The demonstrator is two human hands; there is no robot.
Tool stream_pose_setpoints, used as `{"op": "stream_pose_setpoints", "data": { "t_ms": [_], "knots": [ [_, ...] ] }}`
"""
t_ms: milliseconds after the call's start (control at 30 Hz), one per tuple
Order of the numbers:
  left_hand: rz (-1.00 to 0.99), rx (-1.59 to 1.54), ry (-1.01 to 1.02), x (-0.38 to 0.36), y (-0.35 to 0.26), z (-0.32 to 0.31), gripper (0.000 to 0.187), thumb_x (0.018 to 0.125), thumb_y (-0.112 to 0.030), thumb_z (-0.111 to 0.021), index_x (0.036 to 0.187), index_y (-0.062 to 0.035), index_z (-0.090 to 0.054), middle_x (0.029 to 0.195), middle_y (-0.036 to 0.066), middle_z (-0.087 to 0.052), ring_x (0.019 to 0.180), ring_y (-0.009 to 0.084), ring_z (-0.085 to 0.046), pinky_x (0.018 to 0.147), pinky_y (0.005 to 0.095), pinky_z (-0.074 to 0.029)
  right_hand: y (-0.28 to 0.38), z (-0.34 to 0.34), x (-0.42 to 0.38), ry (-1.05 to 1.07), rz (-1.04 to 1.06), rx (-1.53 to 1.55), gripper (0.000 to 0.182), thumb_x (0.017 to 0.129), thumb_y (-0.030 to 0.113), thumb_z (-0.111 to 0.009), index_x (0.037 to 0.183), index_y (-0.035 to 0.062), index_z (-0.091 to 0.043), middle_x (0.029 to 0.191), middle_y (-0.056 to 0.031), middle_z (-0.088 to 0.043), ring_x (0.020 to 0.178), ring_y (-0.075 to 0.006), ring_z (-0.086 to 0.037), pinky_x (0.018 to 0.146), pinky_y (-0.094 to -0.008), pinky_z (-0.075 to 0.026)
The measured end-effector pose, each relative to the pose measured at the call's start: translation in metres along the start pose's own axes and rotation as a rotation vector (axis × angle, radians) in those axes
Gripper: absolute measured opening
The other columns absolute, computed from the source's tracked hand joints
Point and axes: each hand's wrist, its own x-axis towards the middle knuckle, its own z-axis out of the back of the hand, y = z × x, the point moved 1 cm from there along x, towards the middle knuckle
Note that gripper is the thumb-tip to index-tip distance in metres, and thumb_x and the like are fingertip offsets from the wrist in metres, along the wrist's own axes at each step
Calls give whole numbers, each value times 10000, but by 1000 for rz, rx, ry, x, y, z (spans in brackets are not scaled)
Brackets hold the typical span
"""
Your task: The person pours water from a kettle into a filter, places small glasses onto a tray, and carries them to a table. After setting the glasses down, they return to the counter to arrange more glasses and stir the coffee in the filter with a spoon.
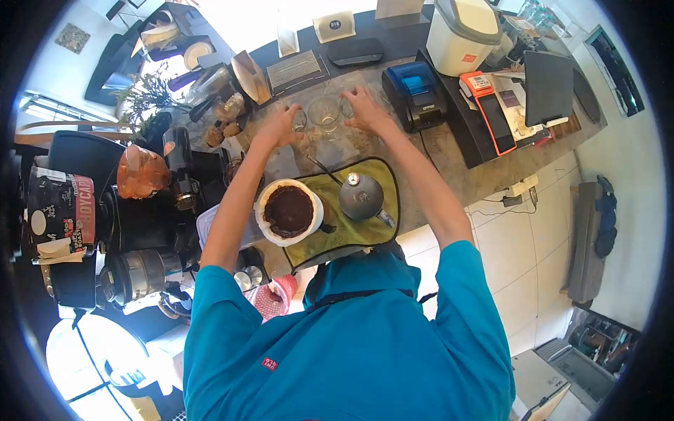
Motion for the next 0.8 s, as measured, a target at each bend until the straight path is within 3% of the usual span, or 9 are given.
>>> {"op": "stream_pose_setpoints", "data": {
  "t_ms": [67, 133, 167, 333, 433, 533, 667, 800],
  "knots": [
    [36, 35, 40, 0, 0, 4, 995, 689, -340, -832, 1485, -174, -258, 1409, 223, -393, 1291, 411, -420, 1033, 461, -420, 4, -2, 7, -18, -22, -7, 731, 674, 234, -838, 1303, 129, -479, 1254, -175, -446, 1244, -375, -416, 1008, -455, -420],
    [-155, 37, -226, 4, -2, -4, 1007, 699, -418, -815, 1494, -223, -228, 1376, 207, -433, 1239, 413, -466, 971, 506, -464, 0, -4, 11, -73, -8, 18, 775, 669, 233, -846, 1331, 144, -454, 1270, -170, -434, 1245, -380, -414, 1022, -460, -413],
    [-161, 33, -238, 11, -4, -7, 1007, 699, -418, -815, 1494, -223, -228, 1376, 207, -433, 1239, 413, -466, 971, 506, -464, -2, -4, 13, -78, -6, 6, 775, 669, 233, -846, 1331, 144, -454, 1270, -170, -434, 1245, -380, -414, 1022, -460, -413],
    [-76, 56, -22, 20, -17, -2, 1078, 670, -443, -822, 1508, -193, -193, 1330, 204, -481, 1202, 420, -490, 941, 489, -470, 1, 5, 16, -85, 29, 94, 896, 668, 242, -852, 1405, 170, -349, 1319, -203, -408, 1265, -403, -422, 1026, -464, -427],
    [-127, 96, -20, 13, -16, 2, 1102, 649, -423, -838, 1504, -171, -189, 1300, 223, -498, 1191, 417, -500, 944, 483, -470, -2, 8, 13, -17, -100, 7, 959, 658, 248, -860, 1434, 187, -300, 1336, -219, -396, 1251, -419, -448, 999, -479, -451],
    [-132, 123, 51, 21, -2, 1, 1164, 607, -450, -858, 1509, -218, -159, 1339, 219, -465, 1215, 394, -499, 931, 500, -492, -5, 5, 15, 56, -132, -16, 975, 658, 261, -853, 1445, 197, -283, 1317, -218, -420, 1208, -422, -482, 984, -479, -450],
    [-150, 107, 53, 27, 13, 4, 1183, 593, -460, -867, 1509, -197, -166, 1355, 214, -455, 1234, 397, -482, 946, 495, -485, -6, 6, 26, 107, -157, 8, 1015, 651, 266, -856, 1466, 204, -255, 1325, -225, -406, 1221, -426, -470, 988, -479, -446],
    [-111, 232, 50, 14, -2, 31, 1107, 626, -504, -834, 1491, -141, -245, 1354, 205, -465, 1251, 397, -464, 992, 477, -449, -20, -5, 28, 48, -91, -118, 1147, 576, 383, -889, 1492, 216, -218, 1399, -215, -371, 1262, -432, -426, 1021, -491, -409]
  ]
}}
